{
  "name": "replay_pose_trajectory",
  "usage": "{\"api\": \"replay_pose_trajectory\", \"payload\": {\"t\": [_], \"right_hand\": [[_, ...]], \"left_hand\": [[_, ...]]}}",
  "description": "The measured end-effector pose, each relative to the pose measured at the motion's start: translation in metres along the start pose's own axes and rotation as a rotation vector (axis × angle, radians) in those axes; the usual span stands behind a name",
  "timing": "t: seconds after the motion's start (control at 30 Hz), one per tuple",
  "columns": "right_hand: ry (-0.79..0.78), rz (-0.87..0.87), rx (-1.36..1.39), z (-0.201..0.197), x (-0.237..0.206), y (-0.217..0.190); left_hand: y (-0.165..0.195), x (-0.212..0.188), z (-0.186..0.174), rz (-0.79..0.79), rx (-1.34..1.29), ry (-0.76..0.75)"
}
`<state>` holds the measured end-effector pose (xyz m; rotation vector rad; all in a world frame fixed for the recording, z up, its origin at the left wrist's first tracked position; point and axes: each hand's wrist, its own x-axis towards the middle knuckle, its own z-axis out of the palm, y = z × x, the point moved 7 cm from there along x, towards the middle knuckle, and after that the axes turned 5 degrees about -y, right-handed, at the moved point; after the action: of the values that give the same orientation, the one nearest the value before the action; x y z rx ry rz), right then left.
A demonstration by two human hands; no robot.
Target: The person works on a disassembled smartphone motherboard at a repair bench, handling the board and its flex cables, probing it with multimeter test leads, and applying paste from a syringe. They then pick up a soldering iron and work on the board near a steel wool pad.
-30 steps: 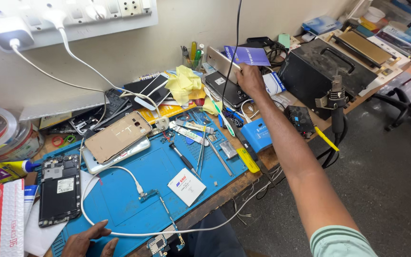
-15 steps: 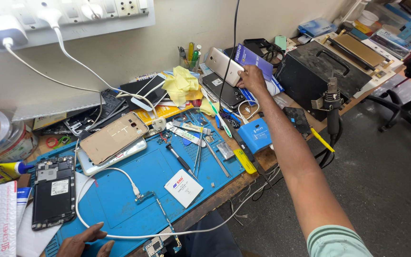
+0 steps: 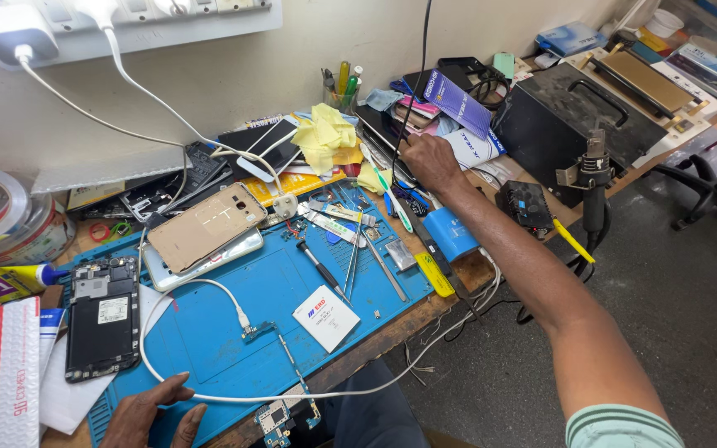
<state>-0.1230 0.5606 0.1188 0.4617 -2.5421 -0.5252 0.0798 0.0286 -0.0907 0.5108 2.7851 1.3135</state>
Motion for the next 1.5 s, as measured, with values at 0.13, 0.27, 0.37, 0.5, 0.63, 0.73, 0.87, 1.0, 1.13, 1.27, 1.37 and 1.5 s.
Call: {"api": "replay_pose_trajectory", "payload": {"t": [0.13,0.27,0.37,0.5,0.63,0.73,0.87,1.0,1.13,1.27,1.37,1.5], "right_hand": [[-0.075,0.019,0.023,0.019,-0.002,0.004],[-0.161,0.137,0.225,0.023,-0.007,0.031],[-0.181,0.114,0.505,0.014,-0.018,0.056],[-0.359,0.040,0.557,0.007,-0.037,0.058],[-0.326,-0.064,0.412,-0.008,-0.035,0.041],[-0.402,-0.066,0.366,-0.004,-0.028,0.037],[-0.359,-0.200,0.260,0.004,-0.024,0.032],[-0.217,-0.211,0.255,0.013,-0.024,0.034],[-0.182,-0.065,0.247,0.020,-0.008,0.045],[-0.213,-0.084,0.360,0.014,0.009,0.045],[-0.288,-0.075,0.406,0.009,0.005,0.043],[-0.169,0.169,0.724,-0.007,-0.010,0.038]], "left_hand": [[0.022,0.000,-0.009,0.012,-0.016,0.042],[0.050,-0.009,-0.017,-0.039,0.089,0.132],[0.070,-0.018,-0.024,-0.083,0.149,0.195],[0.087,-0.020,-0.029,-0.098,0.178,0.193],[0.094,-0.019,-0.030,-0.074,0.185,0.184],[0.091,-0.021,-0.029,-0.098,0.192,0.191],[0.086,-0.016,-0.028,-0.077,0.163,0.192],[0.088,-0.010,-0.028,-0.056,0.118,0.198],[0.095,-0.017,-0.031,-0.134,0.187,0.190],[0.111,-0.017,-0.036,-0.115,0.179,0.186],[0.121,-0.016,-0.039,-0.116,0.144,0.188],[0.128,-0.011,-0.042,-0.112,0.163,0.126]]}}
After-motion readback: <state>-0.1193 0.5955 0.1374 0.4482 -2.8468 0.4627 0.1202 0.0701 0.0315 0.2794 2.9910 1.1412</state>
